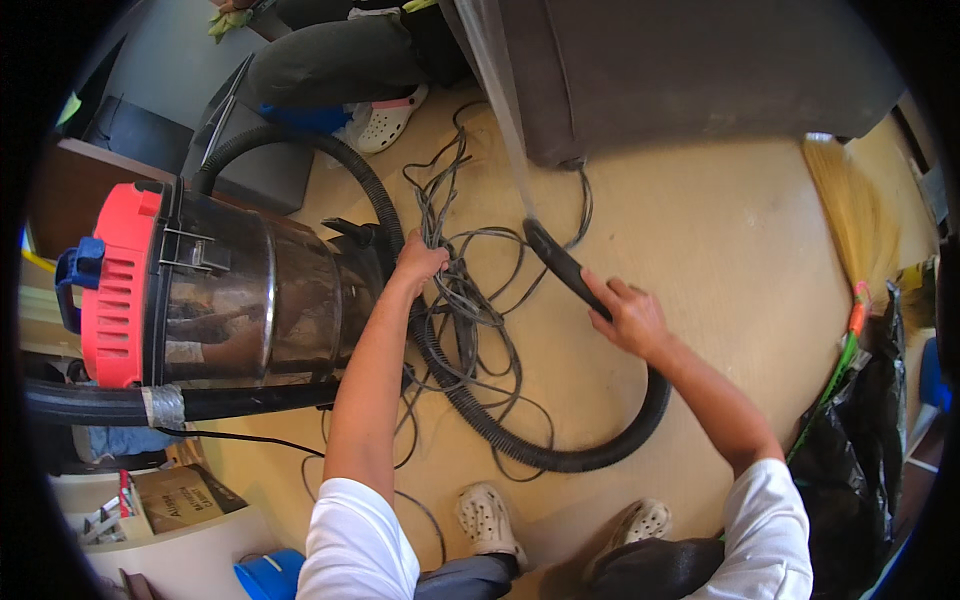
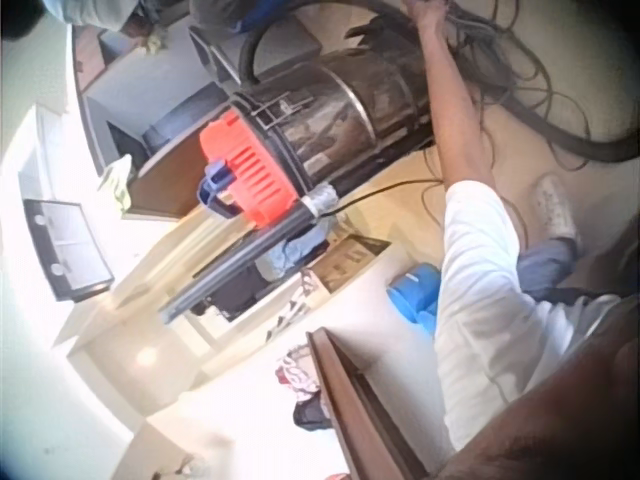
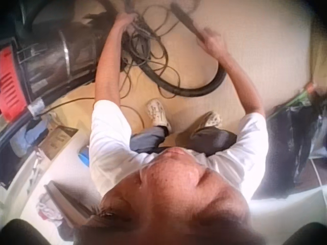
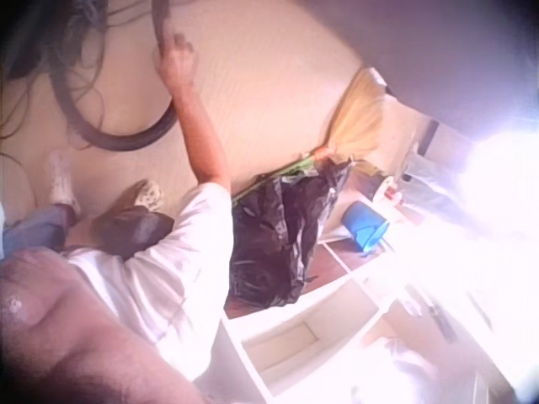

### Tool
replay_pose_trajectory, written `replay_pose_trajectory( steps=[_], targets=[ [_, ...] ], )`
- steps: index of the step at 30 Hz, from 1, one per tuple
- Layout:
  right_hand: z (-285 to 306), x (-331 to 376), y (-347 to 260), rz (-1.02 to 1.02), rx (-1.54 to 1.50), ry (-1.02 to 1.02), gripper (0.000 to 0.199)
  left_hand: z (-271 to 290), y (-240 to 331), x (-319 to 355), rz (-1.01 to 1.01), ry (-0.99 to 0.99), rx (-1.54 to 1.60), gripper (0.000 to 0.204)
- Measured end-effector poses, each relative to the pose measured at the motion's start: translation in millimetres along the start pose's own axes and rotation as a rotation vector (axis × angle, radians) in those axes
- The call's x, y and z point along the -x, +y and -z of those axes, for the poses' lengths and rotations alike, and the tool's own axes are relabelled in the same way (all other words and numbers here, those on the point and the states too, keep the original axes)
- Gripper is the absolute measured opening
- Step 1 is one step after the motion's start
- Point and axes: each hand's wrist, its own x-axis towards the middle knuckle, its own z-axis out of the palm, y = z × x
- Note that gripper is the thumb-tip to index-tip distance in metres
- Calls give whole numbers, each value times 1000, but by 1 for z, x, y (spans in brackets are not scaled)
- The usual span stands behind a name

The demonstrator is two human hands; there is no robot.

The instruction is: The person organizes a vacuum hose and power cord on the floor, then attaches a yellow nozzle to the end of the hose.

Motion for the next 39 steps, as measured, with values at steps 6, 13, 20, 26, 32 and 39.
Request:
replay_pose_trajectory(
  steps=[6,13,20,26,32,39],
  targets=[
    [3,37,-2,-24,72,98,60,-61,81,18,-544,495,-728,98],
    [13,63,-14,-71,34,152,59,-75,107,-44,-531,156,-128,35],
    [23,126,0,-281,-62,244,60,-11,87,-40,-60,323,668,21],
    [31,186,33,-632,-507,471,59,76,68,-53,-315,792,1062,21],
    [72,214,11,-844,-832,347,60,75,50,-39,-400,777,95,72],
    [43,186,-15,-693,-807,144,61,-70,44,29,-87,-76,-864,114]
  ],
)
